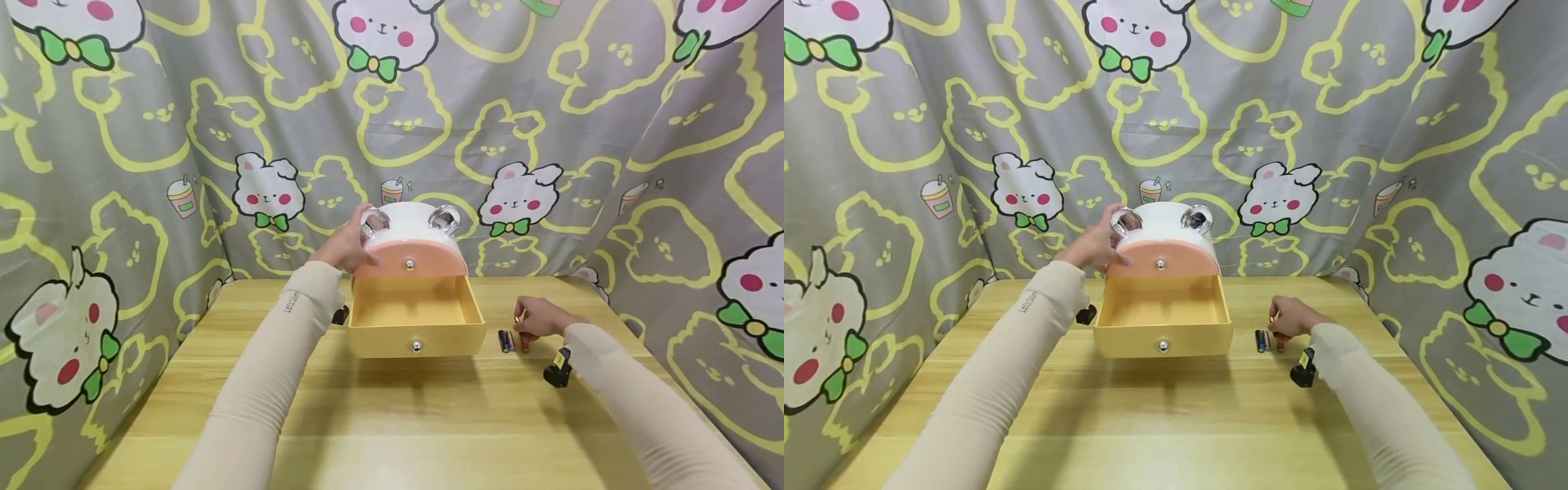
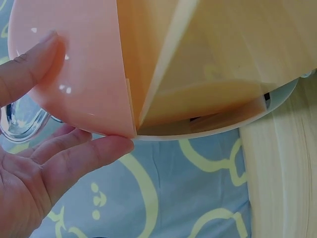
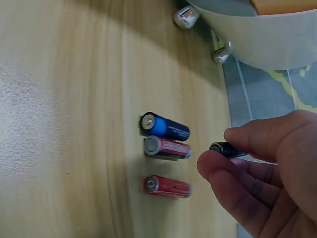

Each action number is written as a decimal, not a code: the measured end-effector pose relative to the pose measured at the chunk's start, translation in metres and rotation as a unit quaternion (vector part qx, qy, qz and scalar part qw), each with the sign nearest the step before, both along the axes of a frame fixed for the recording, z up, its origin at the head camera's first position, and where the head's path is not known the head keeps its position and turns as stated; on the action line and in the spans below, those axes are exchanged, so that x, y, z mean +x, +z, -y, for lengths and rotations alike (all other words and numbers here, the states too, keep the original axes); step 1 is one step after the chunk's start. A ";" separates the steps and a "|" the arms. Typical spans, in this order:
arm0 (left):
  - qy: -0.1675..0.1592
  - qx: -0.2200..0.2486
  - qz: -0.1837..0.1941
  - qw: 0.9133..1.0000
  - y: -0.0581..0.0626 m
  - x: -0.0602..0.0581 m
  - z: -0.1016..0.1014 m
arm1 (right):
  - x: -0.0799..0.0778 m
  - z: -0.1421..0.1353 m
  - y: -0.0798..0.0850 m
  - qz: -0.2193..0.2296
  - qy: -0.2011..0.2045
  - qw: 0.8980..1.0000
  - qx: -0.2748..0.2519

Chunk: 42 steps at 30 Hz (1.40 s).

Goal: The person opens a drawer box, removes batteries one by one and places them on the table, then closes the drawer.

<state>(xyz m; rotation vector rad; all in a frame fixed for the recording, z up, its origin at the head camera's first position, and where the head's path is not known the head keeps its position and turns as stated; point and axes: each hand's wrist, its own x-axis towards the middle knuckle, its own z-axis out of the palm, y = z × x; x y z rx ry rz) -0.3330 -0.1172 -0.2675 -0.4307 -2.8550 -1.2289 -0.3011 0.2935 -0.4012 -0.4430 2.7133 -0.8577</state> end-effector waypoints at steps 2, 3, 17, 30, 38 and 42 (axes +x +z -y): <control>0.000 -0.001 -0.001 1.000 0.000 0.000 0.000 | 0.001 -0.001 -0.003 0.004 -0.002 1.000 0.004; -0.001 -0.001 -0.002 1.000 0.000 0.000 0.000 | 0.002 -0.001 -0.004 0.006 -0.006 1.000 0.005; -0.002 0.008 0.005 1.000 0.000 -0.001 -0.005 | 0.000 -0.007 -0.022 0.009 -0.029 0.999 0.020; 0.011 0.003 0.004 1.000 -0.002 -0.001 -0.004 | -0.002 -0.001 -0.027 0.015 -0.028 0.997 0.064; 0.012 0.006 0.005 1.000 -0.002 0.000 -0.002 | -0.004 0.003 -0.026 0.000 -0.015 0.995 0.100; 0.013 0.008 0.007 1.000 -0.001 0.000 -0.001 | -0.008 0.004 -0.027 0.002 -0.016 0.994 0.107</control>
